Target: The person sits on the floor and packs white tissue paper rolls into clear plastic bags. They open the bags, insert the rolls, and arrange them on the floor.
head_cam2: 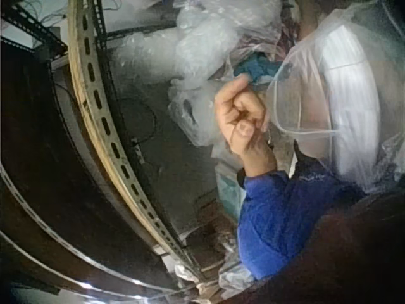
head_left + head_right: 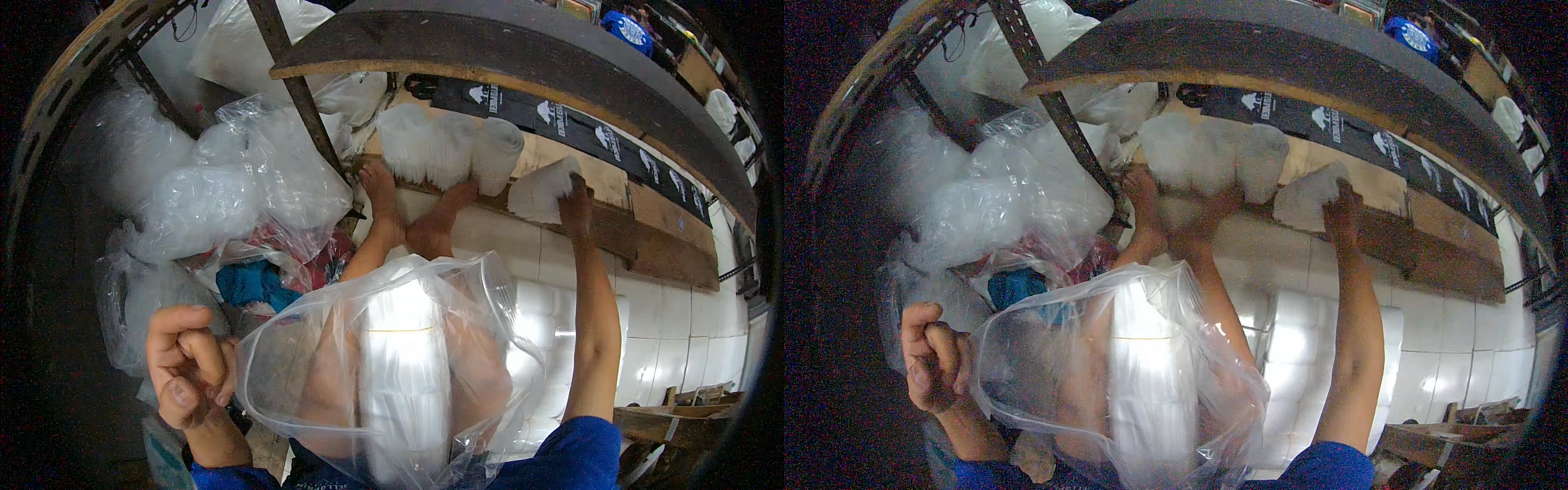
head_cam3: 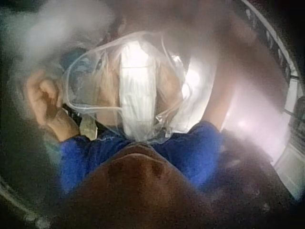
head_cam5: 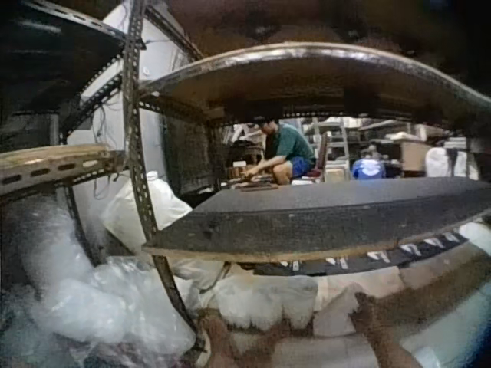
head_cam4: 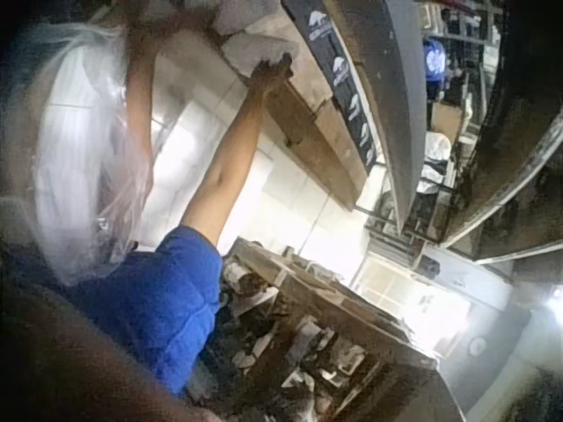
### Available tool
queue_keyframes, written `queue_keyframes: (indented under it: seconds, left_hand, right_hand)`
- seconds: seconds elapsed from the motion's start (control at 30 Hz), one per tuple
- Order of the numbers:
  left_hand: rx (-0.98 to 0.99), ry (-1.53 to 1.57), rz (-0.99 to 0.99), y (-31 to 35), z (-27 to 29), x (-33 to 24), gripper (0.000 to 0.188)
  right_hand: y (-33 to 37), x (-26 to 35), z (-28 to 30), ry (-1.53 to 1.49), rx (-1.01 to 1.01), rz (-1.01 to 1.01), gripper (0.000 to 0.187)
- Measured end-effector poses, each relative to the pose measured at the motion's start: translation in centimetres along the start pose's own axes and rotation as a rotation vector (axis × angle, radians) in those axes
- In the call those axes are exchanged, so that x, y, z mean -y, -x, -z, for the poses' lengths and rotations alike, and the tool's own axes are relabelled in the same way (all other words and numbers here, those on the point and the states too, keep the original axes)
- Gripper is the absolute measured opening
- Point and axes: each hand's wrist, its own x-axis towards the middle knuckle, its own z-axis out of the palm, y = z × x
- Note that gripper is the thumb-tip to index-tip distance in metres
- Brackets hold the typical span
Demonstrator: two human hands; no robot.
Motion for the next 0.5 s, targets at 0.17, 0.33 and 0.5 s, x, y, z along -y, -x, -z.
queue_keyframes:
  seconds: [0.17, 0.33, 0.5]
  left_hand:
    - [-0.021, -0.013, -0.035, -0.4, -0.8, -0.9, 0.066]
    - [0.020, -0.087, -0.070, -0.8, -3.3, -3.1, 0.066]
    - [0.195, -0.186, -0.087, -3.9, -7.4, -5.8, 0.078]
  right_hand:
    - [5.8, -0.4, 5.8, -0.480, -0.109, -0.053, 0.056]
    - [14.0, 2.9, 15.0, -1.083, -0.271, -0.316, 0.059]
    - [18.9, 5.8, 28.3, -1.253, -0.257, -0.191, 0.060]
